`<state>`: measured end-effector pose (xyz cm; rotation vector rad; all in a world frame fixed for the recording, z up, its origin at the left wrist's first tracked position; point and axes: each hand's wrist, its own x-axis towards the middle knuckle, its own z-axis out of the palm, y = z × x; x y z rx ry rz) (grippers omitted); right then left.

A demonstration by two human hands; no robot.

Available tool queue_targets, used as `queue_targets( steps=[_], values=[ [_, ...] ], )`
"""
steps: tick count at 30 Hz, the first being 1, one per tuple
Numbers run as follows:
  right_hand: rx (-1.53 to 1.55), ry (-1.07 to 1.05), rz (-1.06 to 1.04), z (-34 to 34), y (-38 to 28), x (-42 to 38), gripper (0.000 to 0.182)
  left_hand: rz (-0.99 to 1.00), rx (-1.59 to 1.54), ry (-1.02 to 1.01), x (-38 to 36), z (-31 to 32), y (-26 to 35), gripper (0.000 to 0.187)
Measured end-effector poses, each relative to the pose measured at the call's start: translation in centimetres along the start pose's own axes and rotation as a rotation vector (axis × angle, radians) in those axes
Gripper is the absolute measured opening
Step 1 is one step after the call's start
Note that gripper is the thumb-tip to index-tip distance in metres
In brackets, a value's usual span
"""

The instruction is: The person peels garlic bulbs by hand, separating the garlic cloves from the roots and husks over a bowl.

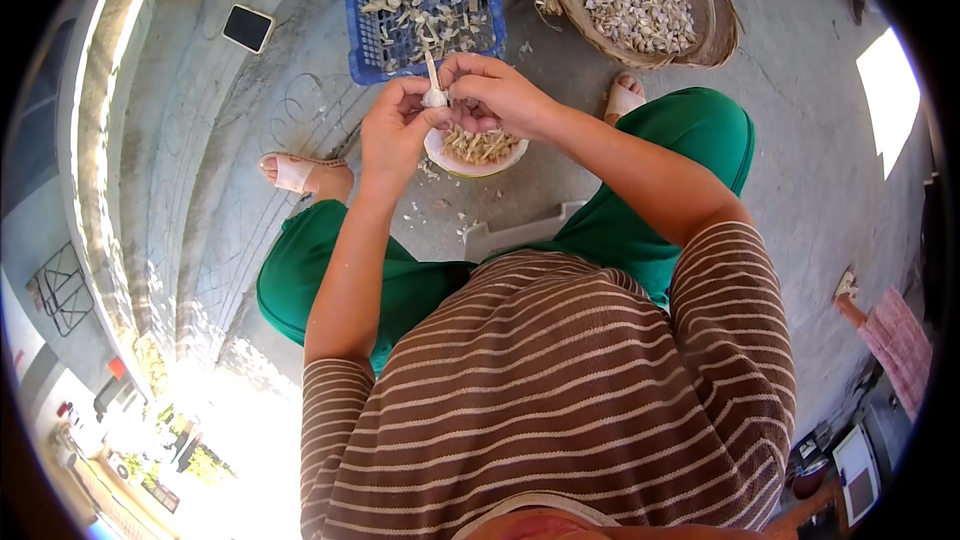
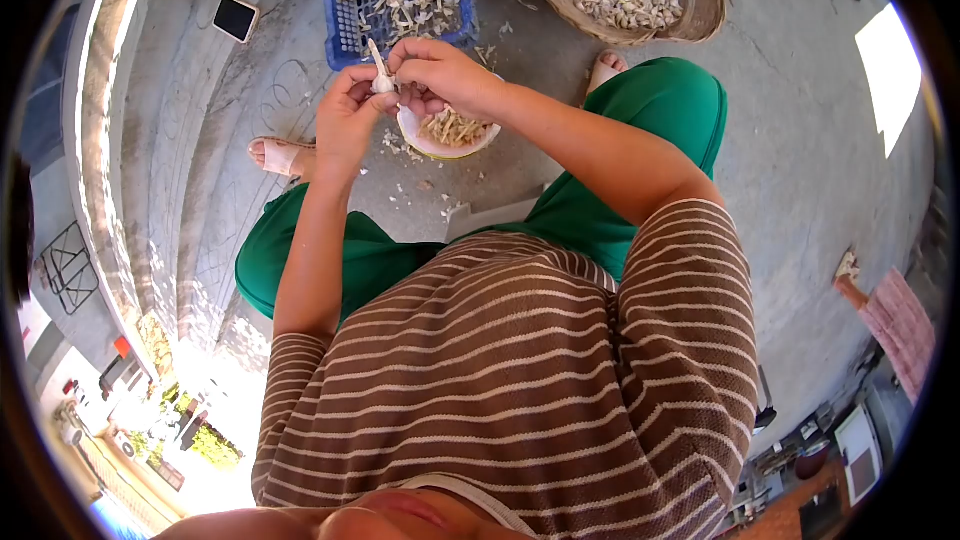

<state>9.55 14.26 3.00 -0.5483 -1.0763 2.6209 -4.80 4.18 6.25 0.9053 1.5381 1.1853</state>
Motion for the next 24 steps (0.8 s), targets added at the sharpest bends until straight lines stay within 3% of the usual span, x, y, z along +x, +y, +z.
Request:
queue_targets(
  steps=[3, 9, 10, 14, 24],
  values=[
    [0.063, 0.024, -0.006, 0.4, -0.4, -0.1, 0.005, 0.009, -0.141, 0.018, 0.0, 0.1, 0.9, 0.024],
    [0.139, 0.086, -0.068, -0.2, -0.7, 0.1, 0.013, 0.02, -0.155, 0.016, 0.0, -0.3, 1.1, 0.027],
    [0.043, 0.048, -0.084, -0.2, -0.9, 0.0, 0.015, 0.018, -0.154, 0.016, 0.0, -0.4, 1.0, 0.027],
    [-0.162, 0.043, -0.017, 0.5, -1.8, -0.5, 0.018, 0.024, -0.052, 0.005, 0.0, -0.5, 0.4, 0.028],
    [-0.161, -0.012, 0.051, 0.6, -0.8, -1.1, 0.017, 0.065, 0.208, 0.001, -0.7, 0.8, 1.0, 0.024]
  ],
)
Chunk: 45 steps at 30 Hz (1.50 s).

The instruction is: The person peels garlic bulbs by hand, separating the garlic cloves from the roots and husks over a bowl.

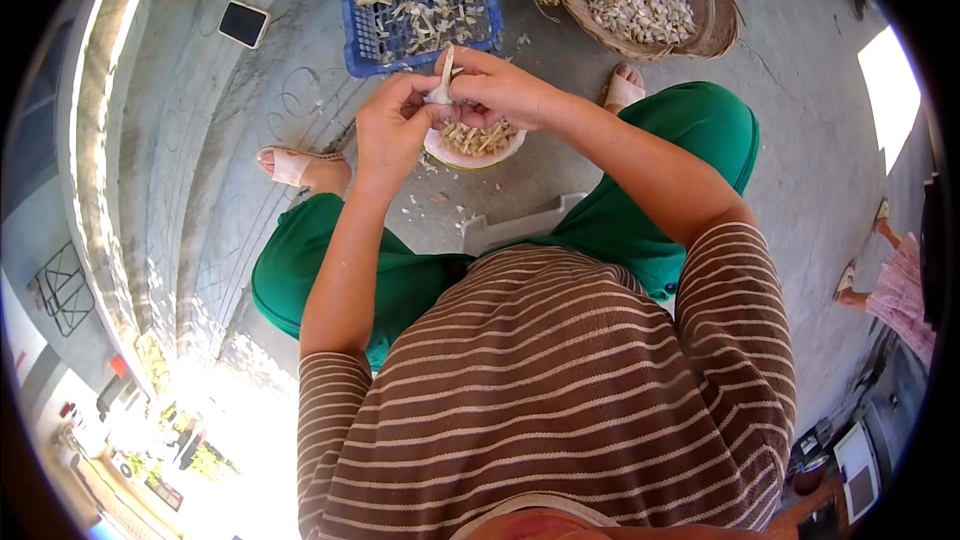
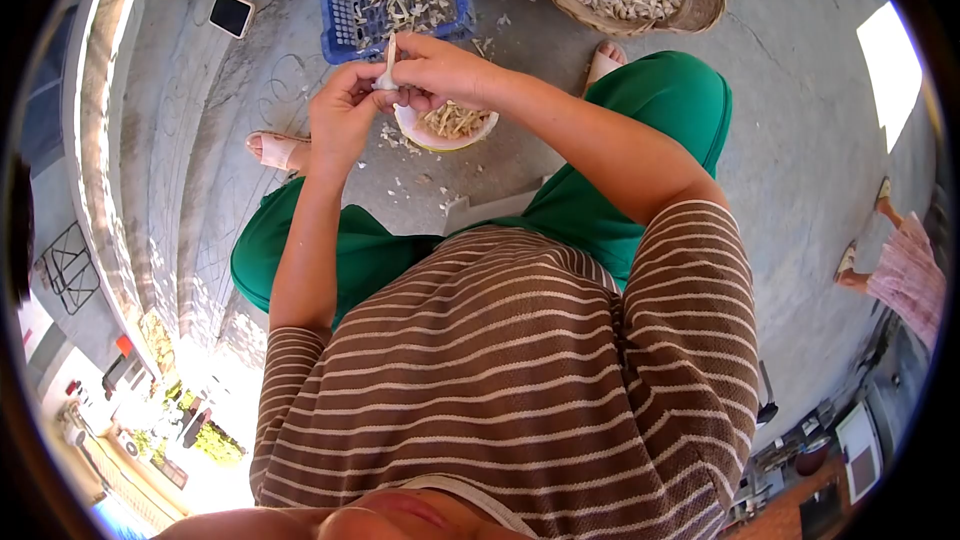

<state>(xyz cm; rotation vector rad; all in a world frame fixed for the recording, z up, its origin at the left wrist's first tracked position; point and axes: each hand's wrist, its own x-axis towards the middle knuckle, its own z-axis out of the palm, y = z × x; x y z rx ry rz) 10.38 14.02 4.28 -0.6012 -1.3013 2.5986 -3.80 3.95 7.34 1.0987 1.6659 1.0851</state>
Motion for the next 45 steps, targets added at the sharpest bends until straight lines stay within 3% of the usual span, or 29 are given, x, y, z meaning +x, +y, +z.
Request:
queue_targets(
  steps=[13, 27, 38, 43, 45],
  values=[
    [0.158, 0.025, -0.062, 0.9, -0.4, -0.5, 0.018, 0.002, -0.161, -0.008, -0.1, -0.2, 0.6, 0.024],
    [0.099, 0.031, -0.078, 0.3, 1.0, 0.1, 0.007, 0.137, 0.094, 0.081, -0.1, 0.4, -0.5, 0.024],
    [0.334, 0.03, -0.062, 0.6, 0.6, -0.2, 0.011, 0.063, -0.048, 0.062, 0.1, -0.1, -0.7, 0.022],
    [0.161, 0.005, -0.13, 0.4, 1.0, 0.1, 0.019, 0.141, -0.001, 0.08, 0.1, -0.2, -0.8, 0.021],
    [0.132, -0.016, -0.152, 0.2, 1.1, 0.3, 0.024, 0.167, -0.157, 0.073, 0.1, -0.4, -0.6, 0.019]
  ],
)
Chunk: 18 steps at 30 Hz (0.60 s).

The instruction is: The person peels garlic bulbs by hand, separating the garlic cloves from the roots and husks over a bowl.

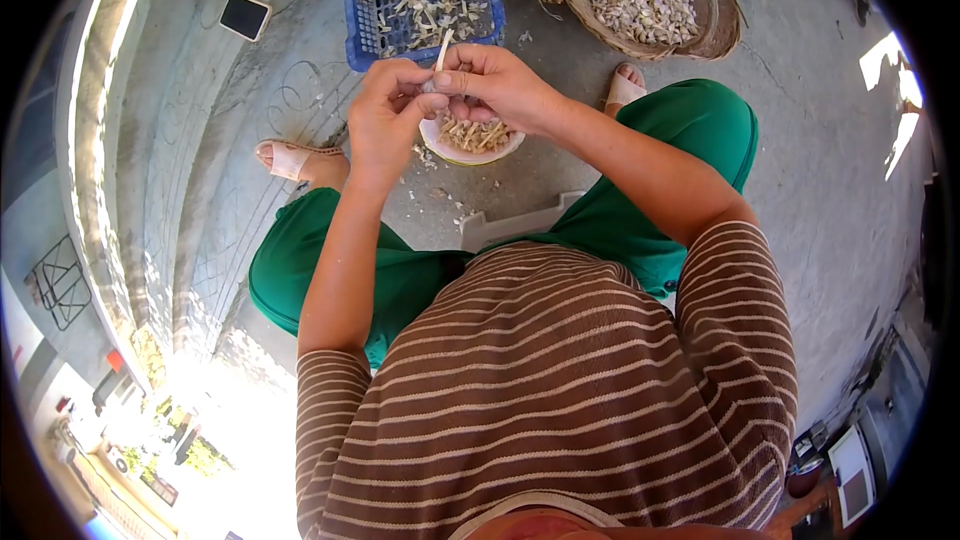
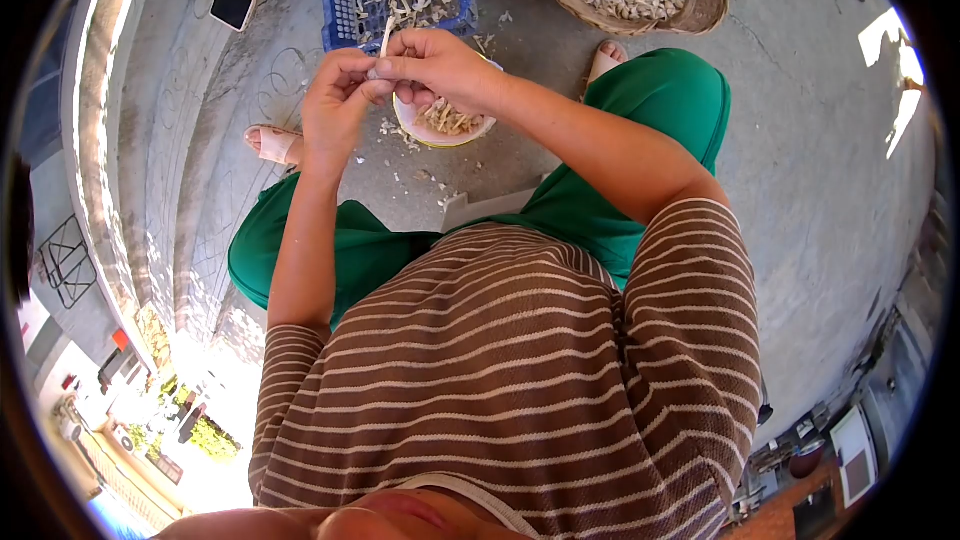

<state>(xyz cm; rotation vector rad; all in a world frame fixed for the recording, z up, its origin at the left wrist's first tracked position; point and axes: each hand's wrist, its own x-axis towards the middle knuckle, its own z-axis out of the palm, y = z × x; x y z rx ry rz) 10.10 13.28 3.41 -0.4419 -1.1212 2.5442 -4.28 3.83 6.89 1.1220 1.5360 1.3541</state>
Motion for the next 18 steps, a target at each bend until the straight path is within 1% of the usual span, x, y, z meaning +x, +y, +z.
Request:
queue_targets(
  steps=[2, 6, 11, 16, 18],
  values=[
    [-0.016, 0.017, 0.022, -0.1, 0.0, 0.0, 0.018, -0.016, -0.004, -0.01, -0.1, -0.1, 0.3, 0.018],
    [-0.069, 0.044, 0.02, -0.1, 0.5, -0.3, 0.018, -0.058, 0.005, 0.004, -0.2, 0.1, 0.2, 0.013],
    [-0.09, 0.062, -0.034, -0.4, 1.0, -0.3, 0.015, -0.069, 0.065, 0.055, -0.4, 0.5, -0.4, 0.012],
    [-0.09, 0.061, -0.013, -0.7, 1.2, -0.3, 0.016, -0.073, 0.117, 0.104, -0.5, 0.9, -0.8, 0.011],
    [-0.088, 0.053, -0.013, -0.6, 1.1, -0.3, 0.017, -0.147, 0.06, 0.119, -0.5, 0.8, -0.7, 0.01]
  ],
)
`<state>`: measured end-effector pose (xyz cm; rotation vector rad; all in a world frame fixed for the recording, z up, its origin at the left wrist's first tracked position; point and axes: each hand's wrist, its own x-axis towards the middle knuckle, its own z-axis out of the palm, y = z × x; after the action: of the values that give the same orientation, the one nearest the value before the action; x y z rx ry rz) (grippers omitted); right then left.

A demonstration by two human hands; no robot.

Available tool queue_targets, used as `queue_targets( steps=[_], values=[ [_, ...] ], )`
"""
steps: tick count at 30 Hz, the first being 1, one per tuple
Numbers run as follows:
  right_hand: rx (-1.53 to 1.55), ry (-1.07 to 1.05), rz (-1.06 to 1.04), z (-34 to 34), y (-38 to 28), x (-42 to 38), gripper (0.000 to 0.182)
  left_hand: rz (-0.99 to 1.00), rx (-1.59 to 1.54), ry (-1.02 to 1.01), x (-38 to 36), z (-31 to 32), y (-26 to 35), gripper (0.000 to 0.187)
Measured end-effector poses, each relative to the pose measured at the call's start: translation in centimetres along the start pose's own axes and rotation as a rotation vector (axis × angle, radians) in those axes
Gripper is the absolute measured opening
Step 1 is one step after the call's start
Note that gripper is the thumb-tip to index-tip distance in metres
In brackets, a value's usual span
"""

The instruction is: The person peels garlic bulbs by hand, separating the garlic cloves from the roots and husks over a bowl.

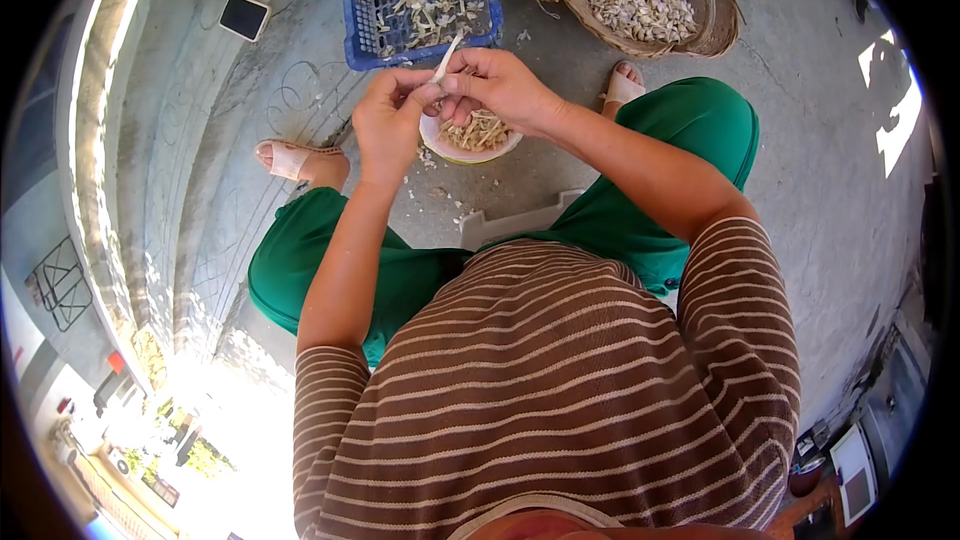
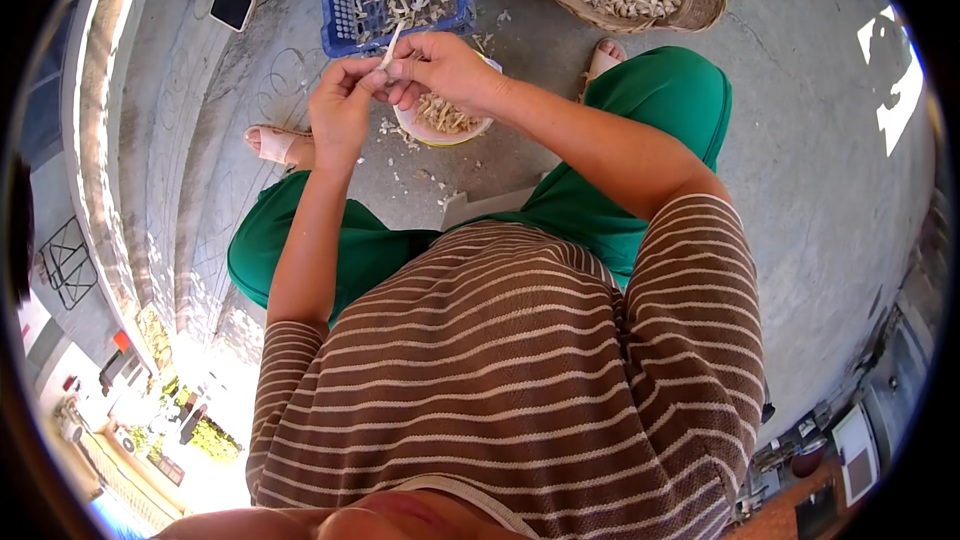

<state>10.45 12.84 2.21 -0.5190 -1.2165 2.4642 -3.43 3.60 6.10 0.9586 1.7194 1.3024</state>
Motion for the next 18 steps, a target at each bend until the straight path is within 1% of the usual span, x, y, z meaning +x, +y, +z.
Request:
queue_targets(
  steps=[5, 7, 10, 12, 16, 18],
  values=[
    [0.059, -0.069, 0.054, -0.1, -1.0, 0.0, 0.015, -0.015, -0.016, -0.016, 0.1, -0.3, 0.2, 0.008],
    [0.028, -0.035, 0.076, 0.3, -1.8, -0.1, 0.014, -0.019, -0.028, -0.027, 0.0, -0.3, 0.2, 0.008],
    [-0.016, 0.027, 0.106, 0.5, -1.4, 0.1, 0.011, 0.033, 0.057, -0.035, -0.1, 0.1, 0.3, 0.007],
    [-0.029, 0.055, 0.115, 0.5, -1.1, 0.1, 0.01, 0.105, 0.249, -0.052, -0.3, 0.4, 0.5, 0.012],
    [-0.036, 0.073, 0.071, 0.6, -0.4, 0.0, 0.012, 0.134, 0.338, -0.05, -0.2, 0.3, 0.0, 0.012],
    [-0.049, 0.078, 0.053, 0.6, -0.5, -0.2, 0.013, -0.036, 0.092, -0.055, 0.1, 0.1, -0.2, 0.009]
  ],
)
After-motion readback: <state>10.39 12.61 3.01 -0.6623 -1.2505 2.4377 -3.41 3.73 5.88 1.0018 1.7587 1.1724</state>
